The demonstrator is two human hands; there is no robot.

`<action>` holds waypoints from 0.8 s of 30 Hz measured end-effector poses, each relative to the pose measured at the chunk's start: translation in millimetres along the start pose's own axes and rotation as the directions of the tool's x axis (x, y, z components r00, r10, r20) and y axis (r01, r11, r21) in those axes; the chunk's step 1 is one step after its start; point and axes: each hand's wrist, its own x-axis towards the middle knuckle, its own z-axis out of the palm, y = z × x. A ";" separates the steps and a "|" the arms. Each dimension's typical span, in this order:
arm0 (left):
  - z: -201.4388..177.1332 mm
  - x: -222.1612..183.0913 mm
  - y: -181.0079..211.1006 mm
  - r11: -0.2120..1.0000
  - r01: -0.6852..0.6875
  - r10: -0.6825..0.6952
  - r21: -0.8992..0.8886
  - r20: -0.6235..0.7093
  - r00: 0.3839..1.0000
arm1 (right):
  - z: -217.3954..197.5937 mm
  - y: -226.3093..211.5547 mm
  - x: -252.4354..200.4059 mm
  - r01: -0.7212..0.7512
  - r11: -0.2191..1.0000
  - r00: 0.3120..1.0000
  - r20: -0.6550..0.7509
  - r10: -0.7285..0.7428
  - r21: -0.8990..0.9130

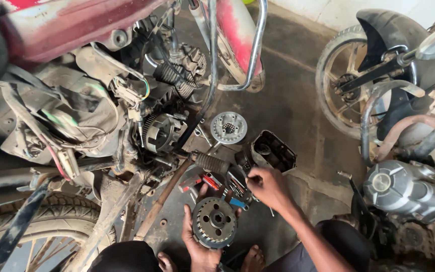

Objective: The recorder is assembling the clutch components of a motorcycle engine.

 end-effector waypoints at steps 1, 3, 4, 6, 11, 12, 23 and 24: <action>-0.1 0.4 -0.1 0.999 0.009 -0.006 0.037 -0.078 0.997 | -4.5 -10.7 -7.7 -0.016 1.000 1.000 -0.004 0.016 0.000; -4.9 0.8 -1.0 0.997 0.020 -0.008 0.075 -0.159 0.987 | -11.6 -24.5 -17.6 -0.035 0.999 0.999 -0.005 0.035 0.003; -9.5 0.7 -1.7 0.996 0.014 0.001 0.086 -0.173 0.985 | -14.1 -27.8 -19.8 -0.016 1.000 1.000 -0.003 0.016 0.017; -10.3 2.3 -4.3 0.995 0.006 0.012 0.096 -0.186 0.982 | -19.9 -32.8 -21.3 0.006 0.999 1.000 -0.001 -0.006 0.032; -0.8 3.8 -11.7 0.996 0.072 -0.070 0.045 -0.045 0.997 | -28.3 -43.3 -27.7 0.171 0.985 0.984 0.054 -0.170 -0.031; -4.2 3.3 -13.0 0.996 0.074 -0.071 0.046 -0.055 0.996 | -30.0 -45.9 -28.9 0.164 0.986 0.985 0.060 -0.162 -0.026; 0.0 2.6 -21.6 0.990 0.111 -0.118 0.086 0.085 0.989 | -51.9 -51.0 -26.6 0.128 0.991 0.962 0.246 -0.116 -0.036; -4.5 1.6 -21.0 0.990 0.110 -0.117 0.086 0.083 0.990 | -55.8 -50.6 -26.9 0.128 0.991 0.962 0.247 -0.115 -0.035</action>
